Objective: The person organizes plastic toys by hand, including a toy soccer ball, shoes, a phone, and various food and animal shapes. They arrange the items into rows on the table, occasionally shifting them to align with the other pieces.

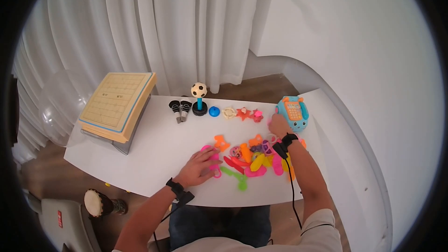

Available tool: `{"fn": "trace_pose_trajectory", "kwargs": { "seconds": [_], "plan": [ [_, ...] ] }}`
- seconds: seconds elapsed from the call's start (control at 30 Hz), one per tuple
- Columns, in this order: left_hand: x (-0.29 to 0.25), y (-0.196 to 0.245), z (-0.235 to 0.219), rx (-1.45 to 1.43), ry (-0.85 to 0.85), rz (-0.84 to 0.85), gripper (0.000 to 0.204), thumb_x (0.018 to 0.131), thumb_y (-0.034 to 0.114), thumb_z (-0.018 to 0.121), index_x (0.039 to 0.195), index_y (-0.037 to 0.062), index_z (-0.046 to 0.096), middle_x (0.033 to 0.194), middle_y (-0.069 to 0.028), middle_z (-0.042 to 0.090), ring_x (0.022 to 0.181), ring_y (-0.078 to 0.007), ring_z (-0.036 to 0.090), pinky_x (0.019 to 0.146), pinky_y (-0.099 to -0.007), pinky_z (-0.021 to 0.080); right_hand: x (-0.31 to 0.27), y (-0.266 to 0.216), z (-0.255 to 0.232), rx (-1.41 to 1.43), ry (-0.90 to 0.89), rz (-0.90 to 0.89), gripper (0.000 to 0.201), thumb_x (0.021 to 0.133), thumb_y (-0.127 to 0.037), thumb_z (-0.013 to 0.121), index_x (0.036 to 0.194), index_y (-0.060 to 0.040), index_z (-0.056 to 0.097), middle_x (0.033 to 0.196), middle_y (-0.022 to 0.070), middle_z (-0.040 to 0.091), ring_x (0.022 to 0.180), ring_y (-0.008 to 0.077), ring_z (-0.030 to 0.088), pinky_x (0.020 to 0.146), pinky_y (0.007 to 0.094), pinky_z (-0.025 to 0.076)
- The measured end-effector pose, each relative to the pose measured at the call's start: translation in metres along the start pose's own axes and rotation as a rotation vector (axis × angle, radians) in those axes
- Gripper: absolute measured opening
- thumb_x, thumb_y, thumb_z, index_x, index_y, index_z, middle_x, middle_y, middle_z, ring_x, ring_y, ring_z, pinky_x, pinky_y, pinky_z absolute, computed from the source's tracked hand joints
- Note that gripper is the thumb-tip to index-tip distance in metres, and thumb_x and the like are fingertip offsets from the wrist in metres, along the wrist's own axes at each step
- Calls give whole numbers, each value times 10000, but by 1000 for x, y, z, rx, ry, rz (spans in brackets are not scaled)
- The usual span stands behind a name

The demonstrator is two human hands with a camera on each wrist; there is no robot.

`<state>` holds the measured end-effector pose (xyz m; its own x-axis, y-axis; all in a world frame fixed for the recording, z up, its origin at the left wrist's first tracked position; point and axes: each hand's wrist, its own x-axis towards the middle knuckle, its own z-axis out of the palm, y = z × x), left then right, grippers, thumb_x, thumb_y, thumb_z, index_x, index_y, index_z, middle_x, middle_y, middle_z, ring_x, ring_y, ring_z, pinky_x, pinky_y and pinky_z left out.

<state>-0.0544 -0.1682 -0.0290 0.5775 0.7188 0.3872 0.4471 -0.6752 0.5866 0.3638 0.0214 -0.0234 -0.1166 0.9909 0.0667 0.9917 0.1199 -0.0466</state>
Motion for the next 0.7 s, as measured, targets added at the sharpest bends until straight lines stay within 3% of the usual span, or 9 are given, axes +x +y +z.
{"fn": "trace_pose_trajectory", "kwargs": {
  "seconds": [0.1, 0.33, 0.4, 0.43, 0.5, 0.57, 0.7],
  "plan": [
    [1, 1, -1, -12, 0, -8, 392, 1005, 305, 721, 1374, 172, 715, 1612, -139, 536, 1550, -339, 430, 1254, -518, 339, 20, -6, 6, 37, 9, 132, 247, 919, -190, 691, 1006, 35, 742, 1077, 288, 751, 1048, 462, 719, 936, 541, 578],
    [1, 0, -1, -17, 1, -9, 379, 1007, 305, 708, 1365, 184, 718, 1615, -103, 532, 1555, -315, 415, 1257, -511, 335, 16, 1, -10, 2, 22, 68, 318, 933, -254, 720, 1017, 51, 750, 1073, 293, 750, 1055, 462, 723, 875, 537, 597],
    [0, 0, -1, -4, 8, 5, 383, 1000, 299, 716, 1365, 184, 719, 1612, -106, 534, 1548, -314, 425, 1256, -507, 338, 0, 15, -25, 131, 320, -28, 323, 962, -253, 719, 1060, 50, 775, 977, 281, 765, 957, 412, 760, 832, 495, 609],
    [0, 0, -1, -11, 5, 4, 383, 1000, 299, 716, 1365, 184, 719, 1612, -106, 534, 1548, -314, 425, 1256, -507, 338, -11, 18, -38, 128, 314, -25, 323, 962, -253, 719, 1060, 50, 775, 977, 281, 765, 957, 412, 760, 832, 495, 609],
    [1, 1, -4, -11, -4, 1, 389, 995, 288, 722, 1369, 184, 718, 1609, -110, 537, 1543, -313, 432, 1253, -504, 342, -37, 18, -78, 445, 231, 104, 261, 959, -189, 707, 1079, 35, 768, 1058, 296, 750, 976, 453, 742, 810, 479, 595],
    [2, 1, -4, -19, -3, 10, 395, 984, 272, 740, 1365, 172, 717, 1597, -123, 543, 1537, -330, 440, 1242, -510, 353, -71, 13, -98, 448, 272, 98, 240, 965, -158, 695, 1092, 32, 767, 1050, 290, 754, 952, 451, 745, 799, 471, 592],
    [0, 0, -1, 4, 4, 18, 398, 973, 250, 755, 1358, 154, 720, 1585, -142, 546, 1533, -358, 442, 1230, -515, 365, -146, -33, -91, 594, 400, 14, 206, 957, -66, 688, 1123, 36, 755, 1065, 247, 761, 1006, 421, 732, 897, 450, 581]
  ]
}}
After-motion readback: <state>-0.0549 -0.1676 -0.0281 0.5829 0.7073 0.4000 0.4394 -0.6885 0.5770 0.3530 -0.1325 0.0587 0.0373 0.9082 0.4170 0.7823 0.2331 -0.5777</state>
